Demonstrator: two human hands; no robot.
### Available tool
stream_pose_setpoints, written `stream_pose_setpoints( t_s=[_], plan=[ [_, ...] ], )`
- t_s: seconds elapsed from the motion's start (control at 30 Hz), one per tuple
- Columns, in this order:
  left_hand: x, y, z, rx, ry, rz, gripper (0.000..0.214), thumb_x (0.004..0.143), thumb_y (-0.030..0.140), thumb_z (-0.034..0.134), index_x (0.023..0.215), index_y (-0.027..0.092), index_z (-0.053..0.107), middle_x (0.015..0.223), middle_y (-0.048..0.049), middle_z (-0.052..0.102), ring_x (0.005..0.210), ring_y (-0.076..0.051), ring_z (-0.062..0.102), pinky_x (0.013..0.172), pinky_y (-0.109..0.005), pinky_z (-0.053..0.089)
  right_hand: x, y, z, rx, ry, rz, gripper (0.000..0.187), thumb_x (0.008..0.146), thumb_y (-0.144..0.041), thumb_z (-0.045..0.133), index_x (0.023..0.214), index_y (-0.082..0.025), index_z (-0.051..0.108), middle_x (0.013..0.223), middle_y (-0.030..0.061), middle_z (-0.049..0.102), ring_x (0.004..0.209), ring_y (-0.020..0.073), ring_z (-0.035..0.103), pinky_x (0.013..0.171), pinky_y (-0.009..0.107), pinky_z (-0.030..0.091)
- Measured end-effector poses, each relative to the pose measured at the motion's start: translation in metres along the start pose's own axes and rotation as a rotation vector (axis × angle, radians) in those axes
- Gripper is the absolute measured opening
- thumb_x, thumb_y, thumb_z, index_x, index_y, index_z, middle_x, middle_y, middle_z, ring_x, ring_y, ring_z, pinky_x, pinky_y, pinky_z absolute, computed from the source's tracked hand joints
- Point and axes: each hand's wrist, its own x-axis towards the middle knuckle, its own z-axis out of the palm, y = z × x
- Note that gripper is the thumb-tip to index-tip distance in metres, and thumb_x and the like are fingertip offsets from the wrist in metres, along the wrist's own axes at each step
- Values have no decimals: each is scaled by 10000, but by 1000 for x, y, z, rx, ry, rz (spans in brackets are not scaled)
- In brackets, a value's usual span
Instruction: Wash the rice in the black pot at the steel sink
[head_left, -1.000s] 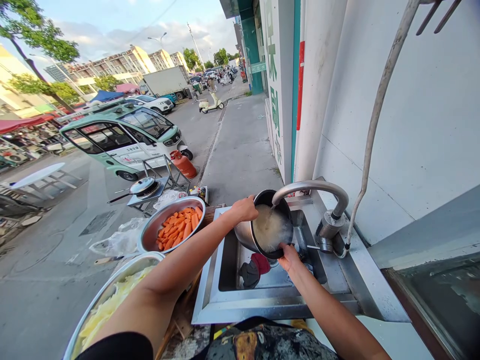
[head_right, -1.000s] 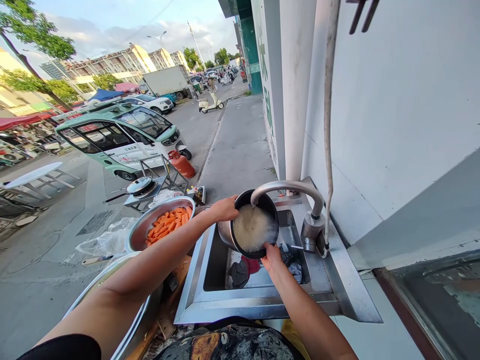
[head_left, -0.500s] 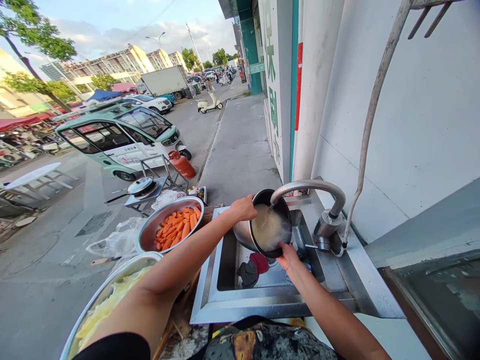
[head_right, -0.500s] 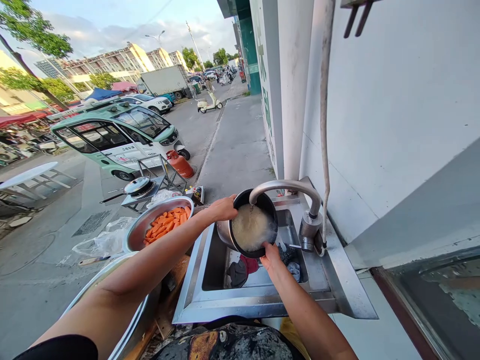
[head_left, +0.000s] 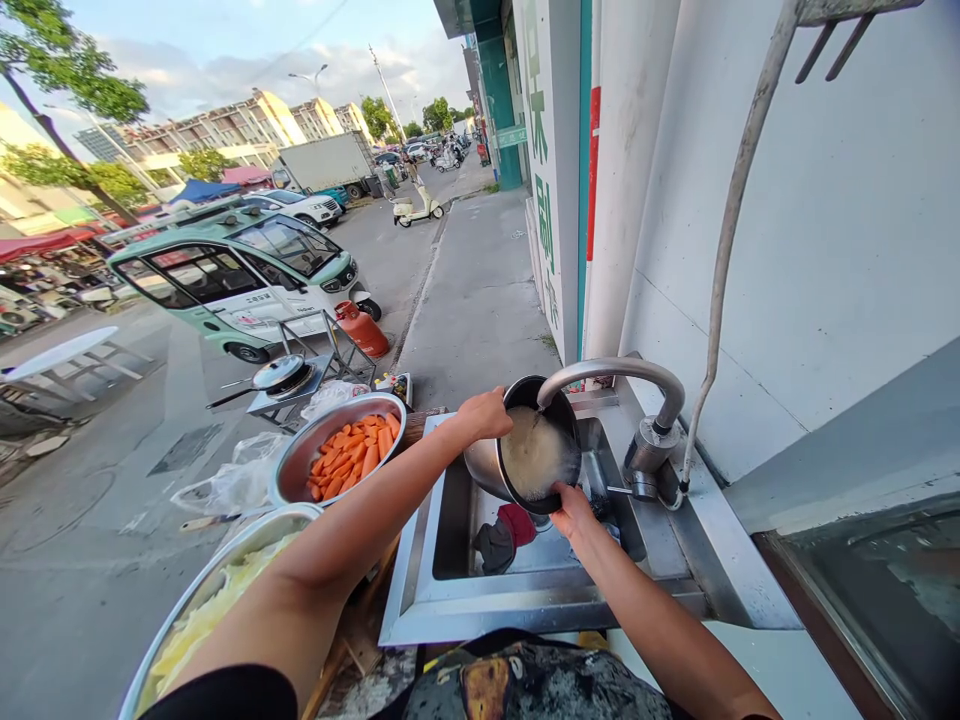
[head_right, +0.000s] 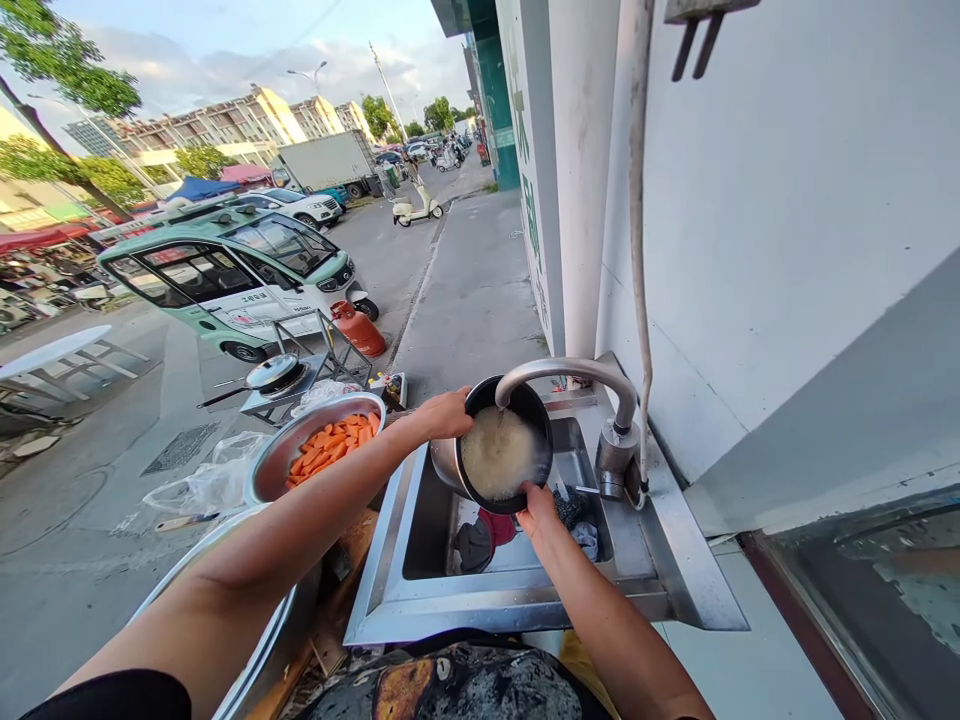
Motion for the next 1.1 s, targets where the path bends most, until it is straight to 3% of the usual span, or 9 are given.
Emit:
stream_pose_setpoints(
  t_s=[0.57, 0.77, 0.97, 1.1],
  plan=[
    [-5, 5, 5, -22, -8, -14, 565, 848, 159, 493, 1409, 92, 476, 1284, -195, 691, 1168, -361, 684, 904, -386, 554, 7, 11, -10, -110, -26, -43, 447, 501, -6, 532, 881, -232, 591, 608, -97, 626, 716, 170, 703, 739, 274, 612],
    [-3, -4, 9, -38, 6, 20, 583, 839, 164, 501, 1420, 121, 485, 1305, -186, 685, 1186, -348, 676, 943, -390, 540, -4, 9, -6, -95, -2, -28, 451, 507, -12, 522, 902, -219, 589, 634, -74, 645, 716, 170, 688, 681, 251, 593],
    [-2, -25, 30, -192, 20, 0, 615, 804, 161, 529, 1419, 161, 507, 1283, -154, 698, 1157, -325, 685, 951, -369, 536, -16, -6, -11, -139, 63, -50, 398, 474, -36, 549, 820, -232, 548, 646, -73, 638, 650, 158, 633, 575, 228, 515],
    [-15, -40, 56, -513, -39, -113, 789, 737, 149, 581, 1506, 236, 431, 1126, -110, 734, 1020, -308, 718, 828, -374, 589, -17, -14, -24, -313, 47, -119, 274, 451, -98, 565, 695, -216, 530, 551, -80, 544, 554, 121, 502, 514, 212, 414]
  ],
)
